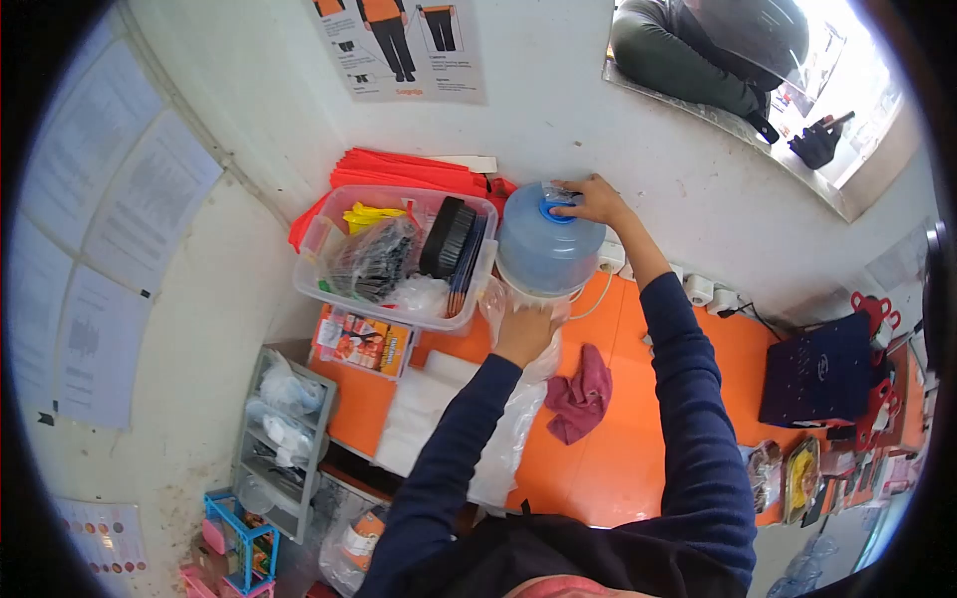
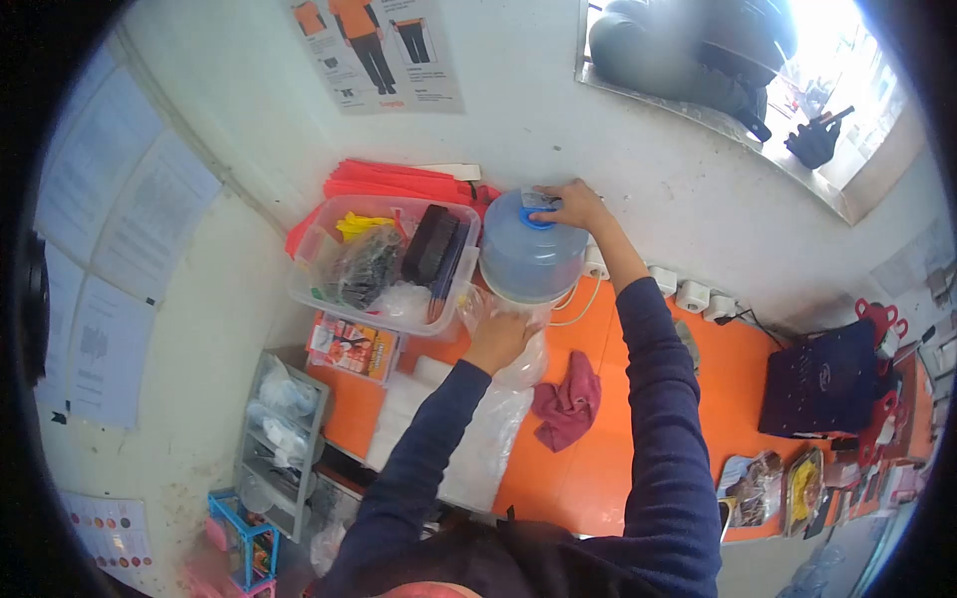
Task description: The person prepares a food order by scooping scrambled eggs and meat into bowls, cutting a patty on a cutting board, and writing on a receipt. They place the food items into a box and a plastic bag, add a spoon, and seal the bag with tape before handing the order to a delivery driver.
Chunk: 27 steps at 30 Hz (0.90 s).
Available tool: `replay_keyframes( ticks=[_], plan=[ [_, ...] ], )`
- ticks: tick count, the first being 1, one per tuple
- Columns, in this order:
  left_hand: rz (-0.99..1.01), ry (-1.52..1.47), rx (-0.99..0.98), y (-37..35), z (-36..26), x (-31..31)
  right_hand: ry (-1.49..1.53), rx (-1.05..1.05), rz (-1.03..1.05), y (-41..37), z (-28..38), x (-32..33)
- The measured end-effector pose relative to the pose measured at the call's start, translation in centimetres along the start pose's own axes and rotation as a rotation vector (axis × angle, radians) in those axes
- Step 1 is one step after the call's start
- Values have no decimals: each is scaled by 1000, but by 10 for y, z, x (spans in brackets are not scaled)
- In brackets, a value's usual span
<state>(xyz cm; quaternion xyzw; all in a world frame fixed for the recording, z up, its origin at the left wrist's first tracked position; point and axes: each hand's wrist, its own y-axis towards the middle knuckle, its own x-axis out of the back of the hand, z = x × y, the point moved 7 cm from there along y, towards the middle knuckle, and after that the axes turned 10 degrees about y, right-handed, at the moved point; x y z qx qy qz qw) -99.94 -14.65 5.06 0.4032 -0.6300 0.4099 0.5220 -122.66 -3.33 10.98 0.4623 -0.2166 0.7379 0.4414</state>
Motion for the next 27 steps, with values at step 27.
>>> replay_keyframes(
  ticks=[27],
  plan=[
    [-639,-95,-24,34,17,-83,7,110,-95,2,5,10]
  ],
)
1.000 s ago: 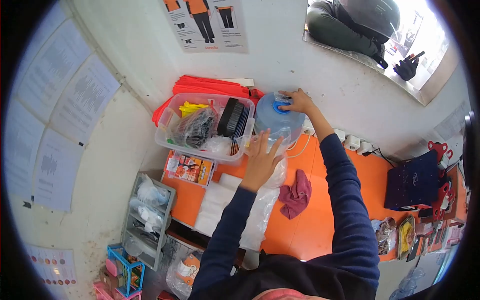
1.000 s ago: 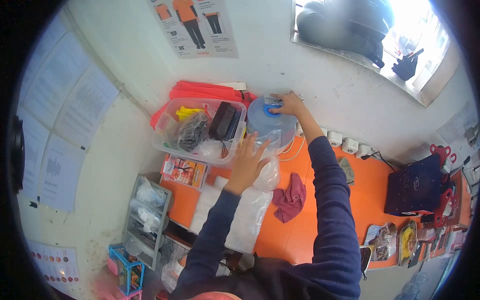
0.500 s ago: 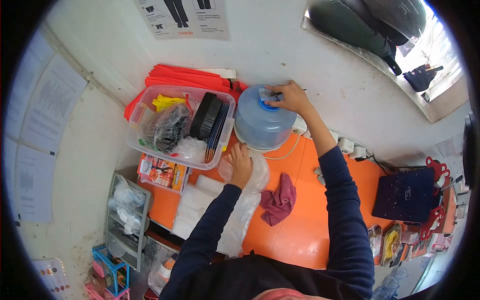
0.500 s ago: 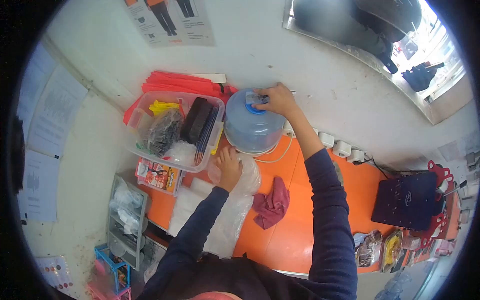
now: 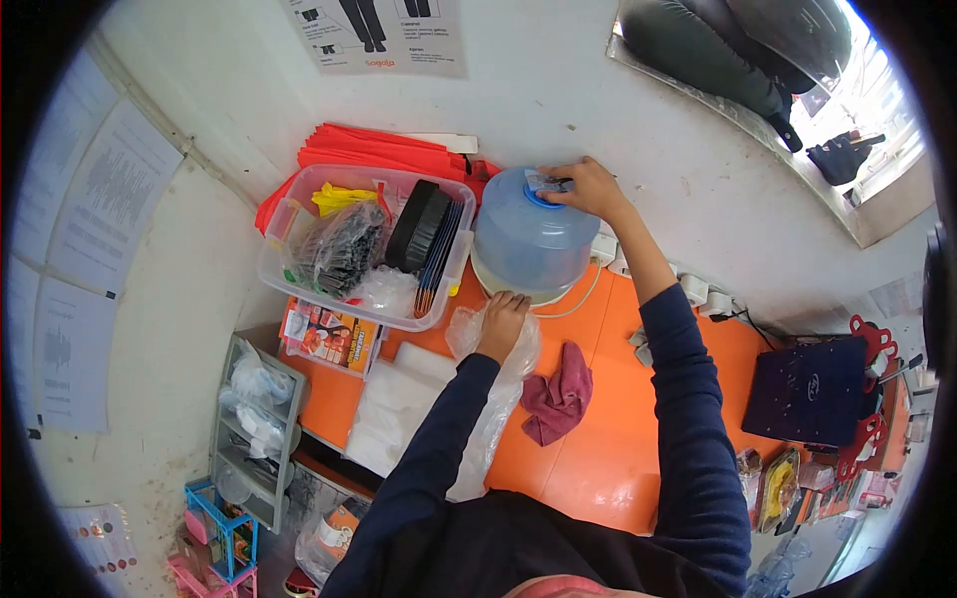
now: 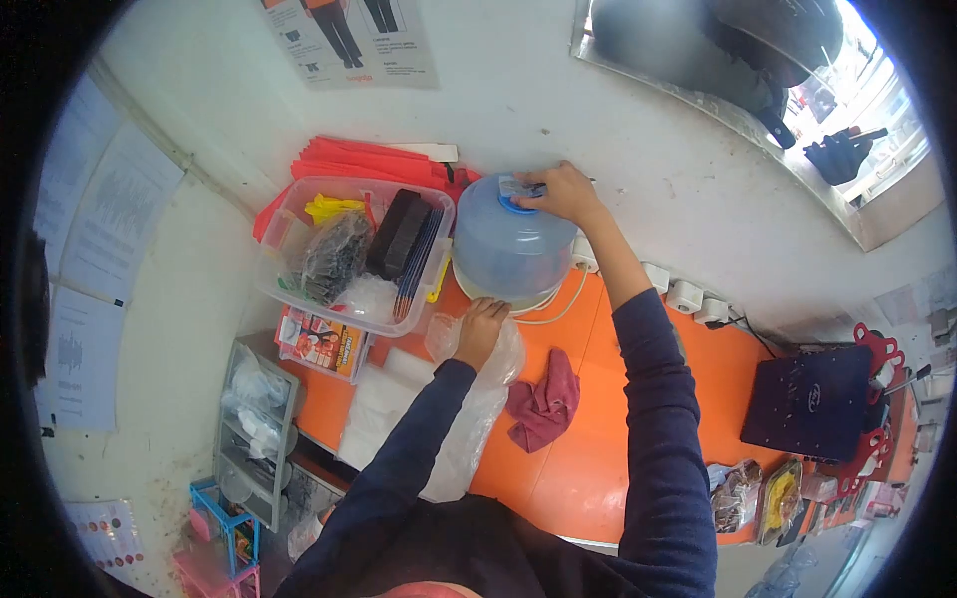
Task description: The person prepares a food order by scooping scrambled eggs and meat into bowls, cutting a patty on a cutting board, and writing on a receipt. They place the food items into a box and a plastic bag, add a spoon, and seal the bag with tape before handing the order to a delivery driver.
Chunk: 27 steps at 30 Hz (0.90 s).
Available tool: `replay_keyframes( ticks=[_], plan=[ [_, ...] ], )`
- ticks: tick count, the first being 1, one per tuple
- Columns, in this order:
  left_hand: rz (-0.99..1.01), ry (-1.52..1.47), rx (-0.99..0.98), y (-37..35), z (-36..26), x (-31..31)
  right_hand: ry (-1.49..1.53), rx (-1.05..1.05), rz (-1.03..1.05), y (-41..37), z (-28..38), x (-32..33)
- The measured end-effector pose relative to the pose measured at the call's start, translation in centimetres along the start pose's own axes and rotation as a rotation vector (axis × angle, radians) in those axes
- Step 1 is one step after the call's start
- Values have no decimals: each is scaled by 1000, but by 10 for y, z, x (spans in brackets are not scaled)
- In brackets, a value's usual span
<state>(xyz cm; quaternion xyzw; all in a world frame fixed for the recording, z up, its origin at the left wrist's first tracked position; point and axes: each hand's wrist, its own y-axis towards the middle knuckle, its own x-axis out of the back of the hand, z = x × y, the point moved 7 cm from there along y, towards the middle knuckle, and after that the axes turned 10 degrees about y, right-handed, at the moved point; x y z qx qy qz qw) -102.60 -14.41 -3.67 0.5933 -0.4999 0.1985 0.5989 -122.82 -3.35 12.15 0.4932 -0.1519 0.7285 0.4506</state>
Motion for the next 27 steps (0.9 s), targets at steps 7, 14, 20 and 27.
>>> replay_keyframes(
  ticks=[7,14,20,27],
  plan=[
    [630,-32,298,17,22,-34,31,-45,99,2,1,-3],
    [-261,46,148,56,21,-46,38,-68,110,3,1,-2],
    [-295,-39,152,59,30,-54,59,-102,102,5,-4,-2],
    [-236,-381,380,51,35,-20,73,-51,89,6,-5,0]
  ],
)
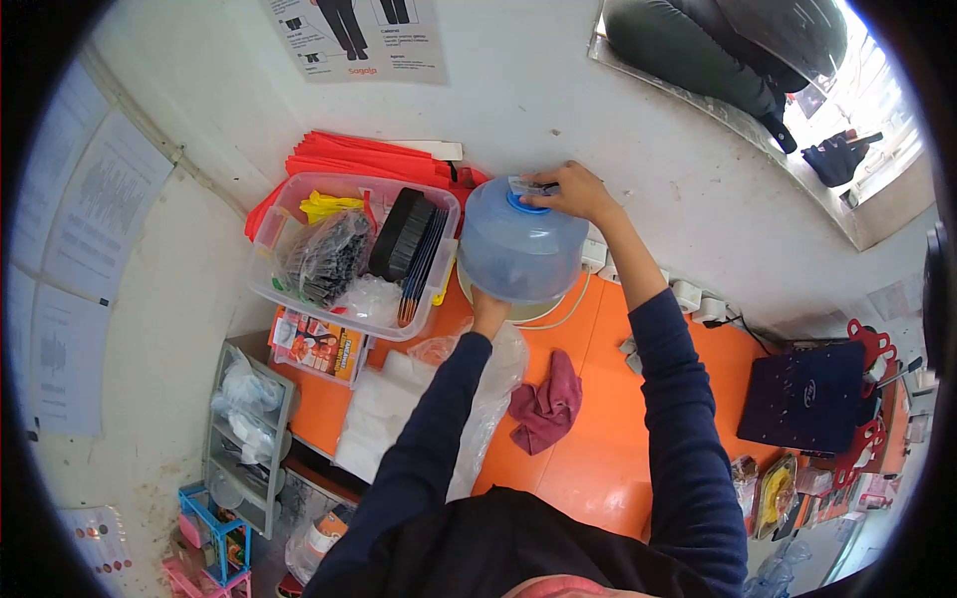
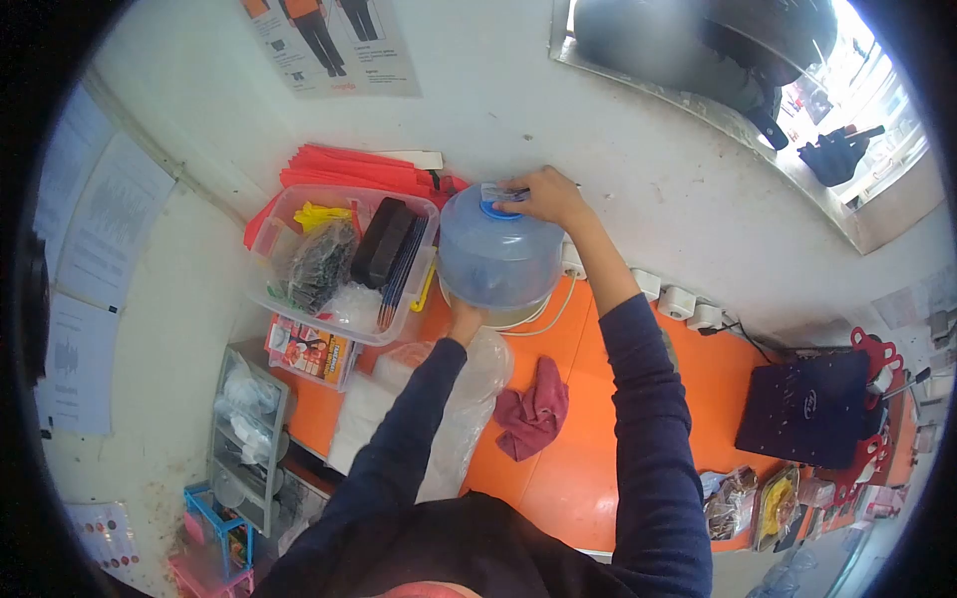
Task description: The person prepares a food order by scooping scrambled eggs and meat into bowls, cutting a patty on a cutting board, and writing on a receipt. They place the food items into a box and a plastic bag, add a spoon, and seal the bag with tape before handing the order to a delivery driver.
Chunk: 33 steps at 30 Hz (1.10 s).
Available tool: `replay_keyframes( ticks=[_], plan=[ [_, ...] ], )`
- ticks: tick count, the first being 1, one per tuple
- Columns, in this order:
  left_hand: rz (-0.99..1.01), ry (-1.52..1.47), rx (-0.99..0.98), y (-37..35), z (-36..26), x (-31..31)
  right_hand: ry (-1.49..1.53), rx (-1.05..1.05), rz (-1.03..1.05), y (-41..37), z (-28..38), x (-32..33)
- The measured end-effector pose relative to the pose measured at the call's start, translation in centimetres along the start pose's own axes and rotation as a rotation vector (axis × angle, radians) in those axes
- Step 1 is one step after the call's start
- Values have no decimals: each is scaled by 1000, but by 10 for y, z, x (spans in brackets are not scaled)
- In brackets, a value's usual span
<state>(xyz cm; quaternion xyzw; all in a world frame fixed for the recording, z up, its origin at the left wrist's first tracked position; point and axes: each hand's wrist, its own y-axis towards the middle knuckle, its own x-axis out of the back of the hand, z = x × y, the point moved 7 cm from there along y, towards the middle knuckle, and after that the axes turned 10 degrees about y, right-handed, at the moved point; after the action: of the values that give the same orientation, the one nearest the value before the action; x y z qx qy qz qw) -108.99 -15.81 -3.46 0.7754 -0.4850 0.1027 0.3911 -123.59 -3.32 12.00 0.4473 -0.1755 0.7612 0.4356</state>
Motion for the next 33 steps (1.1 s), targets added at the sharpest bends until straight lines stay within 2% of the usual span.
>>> replay_keyframes(
  ticks=[1,2,4,5,7,8,9,11,12,13,15,16,17,19,20,21,22,23,24,25,26,27,29,30,31,32,33],
  plan=[
    [79,-199,265,-8,12,4,10,0,-3,1,-2,-1],
    [80,-188,265,-15,11,9,-8,9,-8,1,-3,-1],
    [159,-353,760,-42,33,2,-20,27,-15,3,-4,1],
    [152,-347,763,-50,23,5,25,-8,-5,3,-7,2],
    [-135,-452,861,-60,-12,42,68,-33,9,2,-6,6],
    [-118,-410,988,-72,-11,47,46,-31,10,0,-3,8],
    [-127,-410,991,-81,-10,50,25,-30,10,-1,-1,9],
    [-263,-894,1093,-102,-5,46,21,-45,14,-1,-7,5],
    [-196,-988,1130,-108,-8,54,17,-65,13,1,-9,3],
    [-213,-988,1130,-112,-12,68,17,-52,20,0,-2,5],
    [-100,-1242,1012,-110,-27,85,-28,-77,-26,-8,7,9],
    [30,-1275,851,-105,-31,95,-22,-73,-12,-4,2,6],
    [19,-1270,874,-113,-26,106,15,-45,-17,-1,-3,4],
    [115,-1045,567,-112,-55,145,62,-46,26,-18,-3,-16],
    [112,-1048,602,-119,-62,153,-34,-6,-47,-26,16,-10],
    [69,-1371,615,-125,-73,159,-130,37,-121,-33,30,-9],
    [12,-1692,615,-134,-81,166,-125,25,-94,-39,28,-22],
    [-1,-1694,640,-150,-82,170,-204,111,-183,-42,36,-24],
    [38,-1611,896,-177,-77,165,-280,200,-273,-48,42,-27],
    [78,-1511,1143,-208,-72,164,-274,197,-252,-55,42,-36],
    [396,-1119,1175,-240,-72,166,-298,203,-276,-60,44,-40],
    [383,-1119,1179,-257,-72,173,-322,216,-309,-62,49,-42],
    [448,-1249,1318,-288,-76,174,-298,211,-321,-67,46,-47],
    [12,-1581,1474,-298,-60,175,-274,194,-333,-70,43,-48],
    [-27,-1576,1468,-305,-61,180,-314,217,-349,-74,44,-46],
    [39,-1467,1429,-312,-65,186,-348,244,-364,-79,48,-44],
    [94,-1357,1381,-316,-65,194,-226,259,-472,-90,57,-35]
  ],
)
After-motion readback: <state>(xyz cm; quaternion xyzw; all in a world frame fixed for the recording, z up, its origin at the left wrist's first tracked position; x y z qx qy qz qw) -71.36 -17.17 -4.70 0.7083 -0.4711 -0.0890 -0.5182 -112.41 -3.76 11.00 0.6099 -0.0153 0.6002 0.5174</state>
